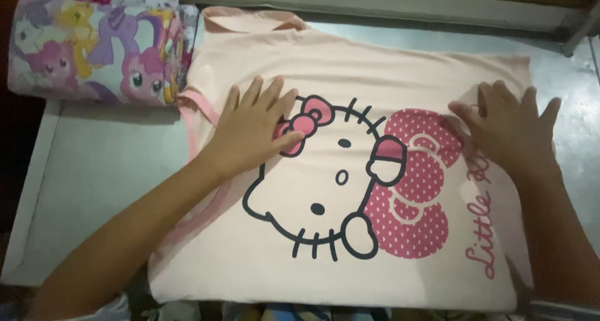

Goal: Folding a pink shirt with a cartoon graphic on a flat surface.

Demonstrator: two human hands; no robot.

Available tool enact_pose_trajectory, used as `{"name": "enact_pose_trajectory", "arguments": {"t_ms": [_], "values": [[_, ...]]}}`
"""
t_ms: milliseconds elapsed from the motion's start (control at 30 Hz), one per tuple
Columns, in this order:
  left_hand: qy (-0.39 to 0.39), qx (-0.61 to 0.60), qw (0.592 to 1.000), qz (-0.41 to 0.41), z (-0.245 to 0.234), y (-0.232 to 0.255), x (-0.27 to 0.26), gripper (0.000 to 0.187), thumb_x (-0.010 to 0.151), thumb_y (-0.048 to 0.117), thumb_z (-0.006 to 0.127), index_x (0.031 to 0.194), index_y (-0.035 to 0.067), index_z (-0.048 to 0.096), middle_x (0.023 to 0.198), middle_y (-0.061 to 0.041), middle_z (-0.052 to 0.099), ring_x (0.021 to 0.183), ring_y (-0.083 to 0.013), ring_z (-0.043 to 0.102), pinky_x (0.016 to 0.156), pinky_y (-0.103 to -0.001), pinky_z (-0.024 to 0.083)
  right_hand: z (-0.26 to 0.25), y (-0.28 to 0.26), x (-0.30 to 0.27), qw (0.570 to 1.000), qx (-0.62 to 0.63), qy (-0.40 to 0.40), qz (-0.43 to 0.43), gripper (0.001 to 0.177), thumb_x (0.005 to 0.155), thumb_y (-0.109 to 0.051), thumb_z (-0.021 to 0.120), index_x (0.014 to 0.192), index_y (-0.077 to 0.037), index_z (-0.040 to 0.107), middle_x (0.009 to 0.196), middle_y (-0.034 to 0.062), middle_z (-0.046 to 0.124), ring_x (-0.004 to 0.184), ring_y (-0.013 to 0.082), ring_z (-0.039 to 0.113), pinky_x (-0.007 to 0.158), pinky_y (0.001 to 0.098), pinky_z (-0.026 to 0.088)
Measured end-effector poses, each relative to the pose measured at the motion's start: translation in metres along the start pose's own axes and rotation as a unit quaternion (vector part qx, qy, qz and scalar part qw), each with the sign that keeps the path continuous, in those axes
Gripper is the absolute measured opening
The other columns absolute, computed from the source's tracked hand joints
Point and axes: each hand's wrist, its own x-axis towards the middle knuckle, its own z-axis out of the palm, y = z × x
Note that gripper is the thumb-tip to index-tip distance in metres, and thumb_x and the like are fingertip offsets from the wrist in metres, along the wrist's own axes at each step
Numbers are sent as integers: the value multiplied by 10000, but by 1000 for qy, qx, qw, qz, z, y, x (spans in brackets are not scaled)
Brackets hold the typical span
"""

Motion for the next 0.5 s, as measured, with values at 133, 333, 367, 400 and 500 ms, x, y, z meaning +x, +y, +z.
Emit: {"name": "enact_pose_trajectory", "arguments": {"t_ms": [133,333,367,400,500], "values": [[-47,-13,997,-58,-13,14,19,716,934,662,572,1437,153,534,1568,-148,432,1465,-368,365,1190,-663,205,6,-37,8,983,77,144,-81,907,980,-775,292,1607,-120,327,1693,144,237,1538,476,145,1196,710,36],[77,-12,996,45,20,15,41,695,953,636,567,1451,151,548,1585,-157,442,1485,-390,362,1192,-657,211,1,-110,-5,917,150,213,-304,874,1053,-690,366,1613,-21,298,1719,227,222,1560,485,92,1207,645,48],[78,-18,994,70,31,11,45,707,978,622,551,1503,151,510,1610,-168,407,1499,-402,331,1197,-649,195,3,-116,-5,915,162,188,-317,899,1006,-704,402,1600,-35,312,1704,198,241,1566,453,107,1227,614,63],[83,-23,992,91,42,6,48,720,1003,609,535,1555,150,472,1636,-179,373,1512,-415,300,1201,-640,180,4,-124,-3,912,172,165,-333,925,960,-719,438,1587,-48,325,1689,170,261,1572,422,122,1246,584,79],[39,-44,995,74,42,-4,52,780,999,667,496,1596,174,402,1679,-188,290,1562,-386,234,1238,-634,130,10,-116,12,922,150,148,-326,867,1006,-658,405,1615,-48,315,1695,182,249,1560,429,146,1241,591,77]]}}
